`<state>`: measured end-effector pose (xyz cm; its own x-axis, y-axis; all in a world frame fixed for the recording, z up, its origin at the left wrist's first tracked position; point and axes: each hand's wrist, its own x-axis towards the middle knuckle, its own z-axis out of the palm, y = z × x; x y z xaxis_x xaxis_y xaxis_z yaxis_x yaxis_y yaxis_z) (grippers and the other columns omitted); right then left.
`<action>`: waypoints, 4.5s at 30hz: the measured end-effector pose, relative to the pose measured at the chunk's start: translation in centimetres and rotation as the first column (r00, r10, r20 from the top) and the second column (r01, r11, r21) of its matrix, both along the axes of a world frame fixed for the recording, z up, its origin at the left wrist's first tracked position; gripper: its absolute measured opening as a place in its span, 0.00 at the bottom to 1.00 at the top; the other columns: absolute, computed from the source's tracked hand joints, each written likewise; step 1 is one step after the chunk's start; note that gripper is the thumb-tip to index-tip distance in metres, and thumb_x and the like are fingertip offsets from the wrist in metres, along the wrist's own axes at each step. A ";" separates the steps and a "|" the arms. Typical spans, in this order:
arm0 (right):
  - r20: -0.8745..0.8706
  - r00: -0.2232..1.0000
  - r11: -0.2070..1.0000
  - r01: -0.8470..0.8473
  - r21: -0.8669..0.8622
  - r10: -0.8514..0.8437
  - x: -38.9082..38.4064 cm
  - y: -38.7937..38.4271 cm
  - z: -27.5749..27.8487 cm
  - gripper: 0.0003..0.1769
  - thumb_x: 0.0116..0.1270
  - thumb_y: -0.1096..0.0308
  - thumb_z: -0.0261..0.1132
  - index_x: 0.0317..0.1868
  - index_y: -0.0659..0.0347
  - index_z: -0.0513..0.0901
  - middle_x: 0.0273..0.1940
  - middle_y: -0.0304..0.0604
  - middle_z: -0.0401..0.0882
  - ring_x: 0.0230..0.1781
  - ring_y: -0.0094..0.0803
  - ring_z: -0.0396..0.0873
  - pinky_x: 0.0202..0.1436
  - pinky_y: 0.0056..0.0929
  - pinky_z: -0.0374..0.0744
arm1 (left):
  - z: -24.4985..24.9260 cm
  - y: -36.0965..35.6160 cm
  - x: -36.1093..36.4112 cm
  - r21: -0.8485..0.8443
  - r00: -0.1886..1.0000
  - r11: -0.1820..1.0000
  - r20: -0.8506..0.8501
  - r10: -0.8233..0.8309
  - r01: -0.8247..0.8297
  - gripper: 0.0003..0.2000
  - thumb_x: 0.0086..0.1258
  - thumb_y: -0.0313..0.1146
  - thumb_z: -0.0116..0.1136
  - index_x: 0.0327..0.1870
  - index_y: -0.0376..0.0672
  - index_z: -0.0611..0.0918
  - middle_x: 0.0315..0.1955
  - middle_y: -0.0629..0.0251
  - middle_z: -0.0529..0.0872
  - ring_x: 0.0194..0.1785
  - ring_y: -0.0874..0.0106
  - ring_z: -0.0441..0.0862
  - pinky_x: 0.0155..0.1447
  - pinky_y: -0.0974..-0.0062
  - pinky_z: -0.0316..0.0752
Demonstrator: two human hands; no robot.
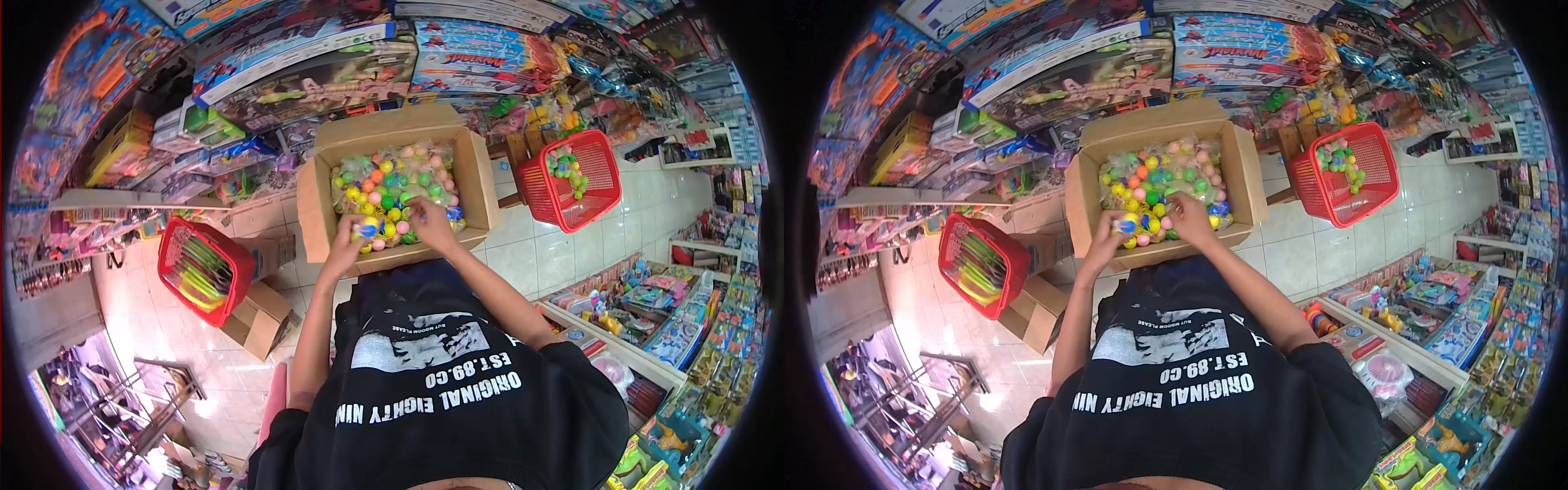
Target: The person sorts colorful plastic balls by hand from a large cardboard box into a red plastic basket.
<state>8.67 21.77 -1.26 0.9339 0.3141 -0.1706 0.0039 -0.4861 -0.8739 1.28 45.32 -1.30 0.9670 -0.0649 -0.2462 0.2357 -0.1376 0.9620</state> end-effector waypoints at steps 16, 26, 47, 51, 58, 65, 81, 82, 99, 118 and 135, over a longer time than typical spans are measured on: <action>-0.215 0.976 0.938 -0.032 -0.346 -0.046 3.4 -9.4 -8.7 0.20 0.61 0.67 0.73 0.47 0.66 0.74 0.36 0.48 0.83 0.38 0.37 0.83 0.44 0.34 0.79 | -5.2 -12.5 7.5 0.218 0.965 0.953 0.112 -0.239 0.211 0.14 0.53 0.19 0.69 0.39 0.34 0.79 0.34 0.55 0.82 0.33 0.64 0.84 0.36 0.72 0.79; -0.002 0.998 0.910 0.057 -0.412 -0.063 4.3 -8.3 -8.6 0.23 0.57 0.71 0.71 0.53 0.67 0.76 0.53 0.59 0.80 0.58 0.56 0.75 0.63 0.48 0.73 | -7.2 -13.5 8.0 0.487 0.824 0.794 0.229 -0.518 0.364 0.06 0.60 0.24 0.61 0.36 0.32 0.80 0.36 0.49 0.80 0.45 0.49 0.78 0.52 0.56 0.73; 0.233 0.805 0.651 0.583 -0.487 -0.546 -19.8 -13.4 -12.0 0.12 0.71 0.64 0.55 0.44 0.65 0.75 0.40 0.60 0.79 0.44 0.58 0.77 0.49 0.51 0.74 | -15.8 11.6 -13.2 0.677 0.981 0.727 -0.037 0.191 -0.116 0.15 0.75 0.40 0.51 0.45 0.34 0.79 0.39 0.46 0.81 0.47 0.50 0.77 0.55 0.55 0.71; -0.567 0.774 0.668 -0.265 -0.695 -0.283 -33.0 -18.3 -20.4 0.18 0.65 0.59 0.57 0.44 0.64 0.85 0.52 0.57 0.82 0.50 0.54 0.82 0.53 0.48 0.79 | -23.4 14.0 -22.3 0.602 0.658 0.386 -0.332 -0.676 0.699 0.21 0.71 0.49 0.48 0.51 0.42 0.82 0.42 0.50 0.86 0.42 0.51 0.84 0.51 0.51 0.76; -0.787 0.292 0.837 0.118 -0.534 -0.544 -49.3 -22.1 -21.7 0.17 0.71 0.63 0.52 0.42 0.65 0.85 0.35 0.46 0.86 0.27 0.38 0.86 0.21 0.39 0.80 | -24.4 13.4 -21.2 0.002 0.161 0.472 -0.941 -0.299 0.882 0.14 0.71 0.39 0.49 0.48 0.43 0.83 0.35 0.64 0.87 0.33 0.71 0.85 0.37 0.62 0.80; -0.477 0.475 0.669 0.440 -0.599 -0.740 -48.5 -24.3 -21.9 0.16 0.70 0.63 0.58 0.48 0.68 0.80 0.32 0.48 0.85 0.22 0.33 0.84 0.22 0.35 0.79 | -24.9 3.3 -11.8 0.172 0.481 0.582 -0.762 -0.433 0.795 0.11 0.68 0.32 0.52 0.42 0.38 0.85 0.31 0.61 0.86 0.30 0.68 0.86 0.31 0.69 0.80; -0.497 0.315 0.547 0.713 -0.438 -0.808 -57.1 -40.7 -30.0 0.14 0.69 0.63 0.55 0.42 0.64 0.83 0.29 0.51 0.85 0.19 0.39 0.83 0.22 0.39 0.80 | -17.4 -26.0 -6.3 0.278 0.633 0.617 -0.605 -0.483 0.737 0.15 0.69 0.42 0.57 0.43 0.36 0.80 0.31 0.61 0.86 0.28 0.71 0.83 0.36 0.71 0.79; -0.478 0.234 0.482 0.718 -0.502 -0.847 -57.1 -40.7 -30.2 0.14 0.69 0.63 0.54 0.41 0.64 0.83 0.30 0.52 0.86 0.19 0.40 0.83 0.22 0.40 0.81 | -18.1 -26.2 -6.3 0.283 0.633 0.615 -0.611 -0.476 0.736 0.15 0.69 0.42 0.57 0.43 0.36 0.80 0.31 0.61 0.86 0.28 0.71 0.83 0.36 0.71 0.79; -0.580 0.275 0.566 0.716 -0.408 -0.767 -42.6 -56.3 -24.9 0.16 0.66 0.67 0.57 0.49 0.65 0.83 0.32 0.50 0.85 0.28 0.41 0.86 0.28 0.41 0.82 | -21.1 -37.4 2.0 0.310 0.481 0.418 -0.775 -0.409 0.854 0.12 0.66 0.36 0.53 0.35 0.37 0.85 0.40 0.50 0.87 0.48 0.60 0.85 0.51 0.63 0.79; 0.176 0.754 0.761 0.648 -0.033 -0.633 7.5 -62.3 -1.4 0.08 0.72 0.70 0.59 0.43 0.67 0.81 0.31 0.43 0.83 0.31 0.27 0.82 0.35 0.26 0.78 | -2.2 -49.4 16.6 0.100 0.916 0.927 0.228 0.331 -0.360 0.08 0.76 0.32 0.53 0.47 0.37 0.79 0.43 0.58 0.82 0.47 0.68 0.79 0.54 0.71 0.72; 0.034 0.988 0.913 -0.125 -0.388 0.150 23.2 -58.8 -13.5 0.19 0.57 0.70 0.70 0.49 0.65 0.80 0.53 0.55 0.79 0.52 0.51 0.79 0.56 0.44 0.78 | -11.0 -63.9 21.3 0.794 0.965 0.548 -0.218 -0.144 0.262 0.30 0.69 0.44 0.58 0.70 0.43 0.69 0.71 0.57 0.66 0.73 0.56 0.62 0.73 0.53 0.62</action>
